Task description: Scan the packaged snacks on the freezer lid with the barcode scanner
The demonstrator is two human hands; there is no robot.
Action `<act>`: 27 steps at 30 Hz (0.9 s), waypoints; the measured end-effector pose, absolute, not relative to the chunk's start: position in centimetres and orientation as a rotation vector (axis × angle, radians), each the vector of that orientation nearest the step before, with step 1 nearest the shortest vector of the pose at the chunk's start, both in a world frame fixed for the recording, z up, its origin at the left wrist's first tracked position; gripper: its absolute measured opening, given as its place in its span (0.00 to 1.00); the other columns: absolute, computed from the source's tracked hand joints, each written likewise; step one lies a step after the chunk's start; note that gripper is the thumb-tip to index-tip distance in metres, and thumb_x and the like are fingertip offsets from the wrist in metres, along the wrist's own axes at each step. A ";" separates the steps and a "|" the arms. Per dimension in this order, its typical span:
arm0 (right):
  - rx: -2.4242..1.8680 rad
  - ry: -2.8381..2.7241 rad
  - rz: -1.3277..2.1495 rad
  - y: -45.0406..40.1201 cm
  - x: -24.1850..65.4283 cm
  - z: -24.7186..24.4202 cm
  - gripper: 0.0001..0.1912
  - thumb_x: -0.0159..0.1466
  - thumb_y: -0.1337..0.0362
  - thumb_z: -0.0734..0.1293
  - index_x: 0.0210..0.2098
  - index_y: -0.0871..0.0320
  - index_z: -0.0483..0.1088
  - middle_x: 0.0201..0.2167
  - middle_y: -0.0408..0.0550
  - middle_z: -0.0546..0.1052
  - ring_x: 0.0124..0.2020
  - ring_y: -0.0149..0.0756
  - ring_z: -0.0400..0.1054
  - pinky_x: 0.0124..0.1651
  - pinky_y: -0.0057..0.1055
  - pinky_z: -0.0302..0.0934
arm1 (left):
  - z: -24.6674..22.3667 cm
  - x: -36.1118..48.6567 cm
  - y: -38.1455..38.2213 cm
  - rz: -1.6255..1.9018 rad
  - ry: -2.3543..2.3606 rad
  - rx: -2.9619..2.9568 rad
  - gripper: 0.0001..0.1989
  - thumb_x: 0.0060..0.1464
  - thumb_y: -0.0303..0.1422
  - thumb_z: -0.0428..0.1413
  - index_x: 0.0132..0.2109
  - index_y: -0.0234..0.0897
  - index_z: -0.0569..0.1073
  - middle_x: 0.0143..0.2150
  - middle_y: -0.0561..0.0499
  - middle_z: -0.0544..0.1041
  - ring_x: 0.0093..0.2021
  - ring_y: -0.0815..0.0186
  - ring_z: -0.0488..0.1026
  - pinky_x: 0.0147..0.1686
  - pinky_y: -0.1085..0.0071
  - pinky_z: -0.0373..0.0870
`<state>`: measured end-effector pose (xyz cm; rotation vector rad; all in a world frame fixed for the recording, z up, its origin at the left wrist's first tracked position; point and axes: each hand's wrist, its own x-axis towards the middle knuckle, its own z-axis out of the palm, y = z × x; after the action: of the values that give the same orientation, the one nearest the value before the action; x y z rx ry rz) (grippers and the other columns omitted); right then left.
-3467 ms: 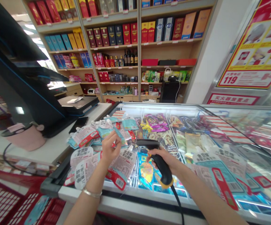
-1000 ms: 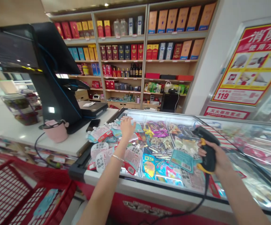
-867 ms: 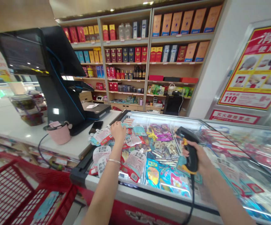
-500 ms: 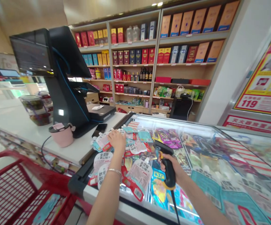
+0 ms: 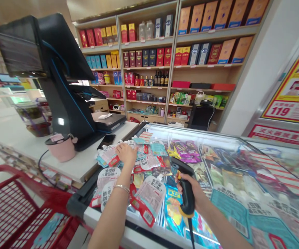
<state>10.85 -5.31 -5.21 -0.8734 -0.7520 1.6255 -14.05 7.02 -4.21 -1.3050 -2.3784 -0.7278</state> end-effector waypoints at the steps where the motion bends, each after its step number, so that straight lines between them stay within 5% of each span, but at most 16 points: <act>1: -0.877 -0.749 1.623 -5.3 10.8 -5.2 0.11 0.48 0.60 0.72 0.24 0.61 0.70 0.20 0.44 0.72 0.14 0.24 0.60 0.16 0.22 0.57 | -4.2 -14.0 7.0 -0.737 -2.375 -1.289 0.31 0.50 0.47 0.53 0.50 0.22 0.70 0.51 0.31 0.70 0.54 0.47 0.62 0.53 0.55 0.56; 27: -0.918 -0.702 1.630 -5.6 10.8 -4.9 0.14 0.45 0.59 0.73 0.25 0.62 0.69 0.20 0.43 0.72 0.14 0.24 0.61 0.16 0.21 0.55 | -3.9 -14.0 6.7 -0.743 -2.430 -1.241 0.29 0.48 0.45 0.55 0.49 0.24 0.70 0.50 0.33 0.69 0.52 0.48 0.60 0.51 0.56 0.56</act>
<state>10.76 -5.57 -4.85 -0.9177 -0.7020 1.6295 -13.96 6.72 -3.93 -1.2409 -2.4299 -0.7432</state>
